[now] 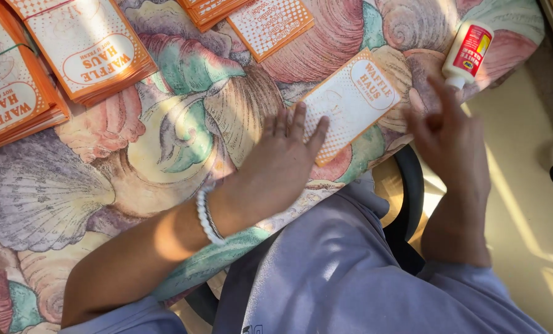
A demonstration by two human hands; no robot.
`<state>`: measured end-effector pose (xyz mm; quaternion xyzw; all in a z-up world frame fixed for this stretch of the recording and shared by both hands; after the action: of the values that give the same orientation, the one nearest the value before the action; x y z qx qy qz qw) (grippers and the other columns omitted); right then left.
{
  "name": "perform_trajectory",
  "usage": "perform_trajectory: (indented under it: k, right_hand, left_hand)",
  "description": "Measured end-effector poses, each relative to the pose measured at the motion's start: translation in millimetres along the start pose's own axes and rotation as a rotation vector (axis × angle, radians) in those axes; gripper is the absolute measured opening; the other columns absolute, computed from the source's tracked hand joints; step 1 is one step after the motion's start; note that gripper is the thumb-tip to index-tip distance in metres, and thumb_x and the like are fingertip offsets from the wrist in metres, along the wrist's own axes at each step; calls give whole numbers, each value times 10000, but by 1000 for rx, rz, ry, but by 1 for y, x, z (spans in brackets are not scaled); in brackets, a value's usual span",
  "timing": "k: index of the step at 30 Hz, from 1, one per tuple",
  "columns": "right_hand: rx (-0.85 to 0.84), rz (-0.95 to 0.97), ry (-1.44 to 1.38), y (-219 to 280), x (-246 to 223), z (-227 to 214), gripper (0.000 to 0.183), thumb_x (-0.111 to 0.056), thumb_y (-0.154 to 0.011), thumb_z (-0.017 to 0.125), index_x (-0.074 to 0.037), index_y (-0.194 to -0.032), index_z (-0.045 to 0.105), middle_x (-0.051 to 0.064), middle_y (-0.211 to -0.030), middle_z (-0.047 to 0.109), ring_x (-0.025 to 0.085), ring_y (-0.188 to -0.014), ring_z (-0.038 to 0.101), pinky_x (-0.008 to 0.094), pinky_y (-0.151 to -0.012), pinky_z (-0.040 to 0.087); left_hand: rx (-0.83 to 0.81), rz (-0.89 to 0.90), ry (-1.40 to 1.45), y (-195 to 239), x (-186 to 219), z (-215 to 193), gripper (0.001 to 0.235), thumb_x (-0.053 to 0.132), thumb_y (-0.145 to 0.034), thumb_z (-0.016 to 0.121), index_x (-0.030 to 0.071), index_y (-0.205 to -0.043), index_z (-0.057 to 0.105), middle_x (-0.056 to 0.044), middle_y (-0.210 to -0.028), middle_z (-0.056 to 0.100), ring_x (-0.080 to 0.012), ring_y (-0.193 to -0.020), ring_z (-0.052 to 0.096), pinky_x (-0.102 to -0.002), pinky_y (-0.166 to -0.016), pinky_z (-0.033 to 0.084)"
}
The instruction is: Applying glue to paper bags and folding them for assembly
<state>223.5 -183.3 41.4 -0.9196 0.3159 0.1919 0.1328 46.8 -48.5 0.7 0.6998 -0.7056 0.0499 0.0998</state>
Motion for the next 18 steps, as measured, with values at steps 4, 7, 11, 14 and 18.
perform_trajectory:
  k: [4, 7, 11, 14, 18]
  right_hand:
    - [-55, 340, -490, 61, 2, 43, 927, -148, -939, 722, -72, -1677, 166, 132, -843, 746, 77, -660, 558, 250, -566, 446]
    - [180, 278, -684, 65, -1, 40, 812, 7, -990, 715, -102, -1660, 270, 29, -871, 551, 36, -703, 421, 193, -625, 352]
    - [328, 117, -710, 27, 32, 22, 488, 30, -1055, 695, -26, -1502, 507, 92, -983, 634, 94, -859, 593, 217, -792, 495]
    - [374, -38, -477, -29, 95, -20, 274, 119, -1060, 744, 20, -1308, 684, 156, -1250, 711, 186, -1109, 651, 338, -967, 584]
    - [418, 1, -142, -114, 209, -64, 181, 101, -997, 698, -68, -1030, 643, 35, -926, 591, 140, -843, 498, 315, -693, 347]
  left_hand:
    - [21, 22, 145, 11, 42, -13, 758, 142, -924, 489, -11, -1613, 212, -490, -1510, 294, -636, -1288, 450, -631, -1095, 366]
    - [107, 0, 50, 16, 62, -6, 704, 258, -956, 444, 61, -1609, 273, -363, -1553, 393, -504, -1214, 586, -525, -1049, 460]
    - [276, 40, 3, 16, 62, -20, 708, 254, -914, 543, 54, -1569, 364, -257, -1494, 557, -379, -1081, 678, -447, -982, 517]
    - [387, 134, 173, 12, 55, -27, 700, 166, -837, 673, 33, -1487, 450, -261, -1431, 596, -374, -984, 702, -494, -986, 525]
    - [403, 152, 251, 0, 36, -22, 432, 147, -1015, 522, -1, -1421, 512, -245, -1411, 615, -368, -1178, 655, -511, -1011, 503]
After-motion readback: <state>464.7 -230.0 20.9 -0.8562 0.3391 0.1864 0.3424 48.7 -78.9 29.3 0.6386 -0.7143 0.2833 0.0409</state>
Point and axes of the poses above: each hand's wrist, its own y-axis away from the middle knuckle, its own z-axis out of the palm, x = y × z, the point moved 8 cm from there along -y, towards the middle knuckle
